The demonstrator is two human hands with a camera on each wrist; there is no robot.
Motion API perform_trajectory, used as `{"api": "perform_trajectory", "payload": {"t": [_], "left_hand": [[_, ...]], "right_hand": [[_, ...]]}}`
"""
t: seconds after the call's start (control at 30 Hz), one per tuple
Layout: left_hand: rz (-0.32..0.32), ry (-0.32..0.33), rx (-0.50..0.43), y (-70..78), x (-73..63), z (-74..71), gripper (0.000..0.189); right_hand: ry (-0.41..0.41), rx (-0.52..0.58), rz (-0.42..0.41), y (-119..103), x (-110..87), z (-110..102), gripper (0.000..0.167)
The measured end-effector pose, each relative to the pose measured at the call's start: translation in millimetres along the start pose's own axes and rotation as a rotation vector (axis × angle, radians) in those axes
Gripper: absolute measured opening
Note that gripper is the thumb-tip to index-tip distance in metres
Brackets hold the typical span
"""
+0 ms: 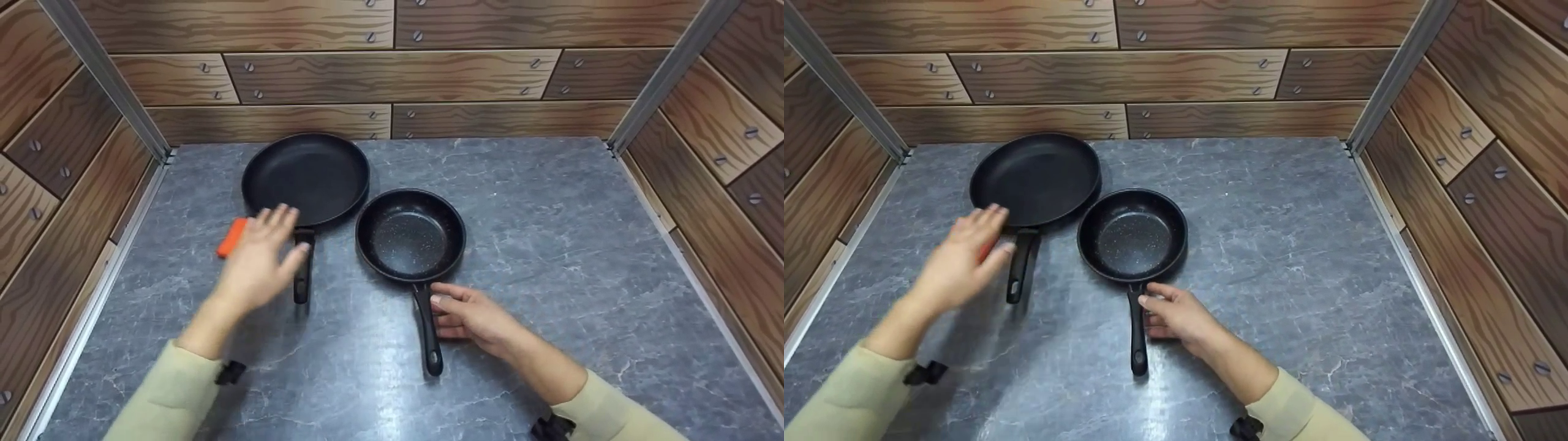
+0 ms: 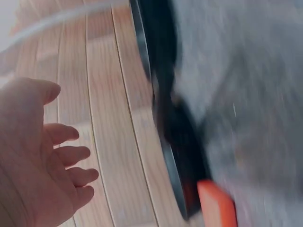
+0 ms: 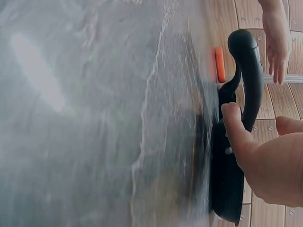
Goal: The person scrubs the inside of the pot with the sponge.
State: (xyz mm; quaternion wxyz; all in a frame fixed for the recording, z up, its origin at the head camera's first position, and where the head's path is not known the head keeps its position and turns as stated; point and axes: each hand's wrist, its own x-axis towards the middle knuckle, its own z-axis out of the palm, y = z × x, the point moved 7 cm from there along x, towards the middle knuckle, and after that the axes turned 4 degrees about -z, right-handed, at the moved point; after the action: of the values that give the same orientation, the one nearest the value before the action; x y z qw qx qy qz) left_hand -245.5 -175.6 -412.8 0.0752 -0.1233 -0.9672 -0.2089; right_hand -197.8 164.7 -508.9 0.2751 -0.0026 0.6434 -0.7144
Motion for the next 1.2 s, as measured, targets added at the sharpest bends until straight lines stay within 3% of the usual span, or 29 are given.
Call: {"api": "perform_trajectory", "payload": {"t": [0.13, 0.3, 0.5, 0.67, 0.9, 1.2], "left_hand": [[-0.087, -0.001, -0.029, -39.2, 2.4, -8.7, 0.071], [-0.182, -0.016, -0.049, -81.1, 0.8, -4.7, 0.073], [-0.236, -0.074, -0.050, -112.4, 1.2, 9.9, 0.074], [-0.262, -0.103, -0.052, -125.4, 6.2, 21.5, 0.075], [-0.264, -0.113, -0.081, -128.7, 13.7, 35.9, 0.078], [-0.326, -0.114, -0.063, -143.5, 9.9, 44.2, 0.079]], "right_hand": [[-0.025, 0.045, 0.019, 3, 2.8, 4, 0.077], [-0.048, 0.089, 0.039, 7, 6.8, 8, 0.080], [-0.062, 0.104, 0.048, 13, 13.2, 11, 0.079], [-0.071, 0.118, 0.054, 15, 16.7, 13, 0.077], [-0.074, 0.148, 0.054, 16, 17.2, 11, 0.073], [-0.091, 0.132, 0.051, 16, 20.0, 13, 0.072]]}}
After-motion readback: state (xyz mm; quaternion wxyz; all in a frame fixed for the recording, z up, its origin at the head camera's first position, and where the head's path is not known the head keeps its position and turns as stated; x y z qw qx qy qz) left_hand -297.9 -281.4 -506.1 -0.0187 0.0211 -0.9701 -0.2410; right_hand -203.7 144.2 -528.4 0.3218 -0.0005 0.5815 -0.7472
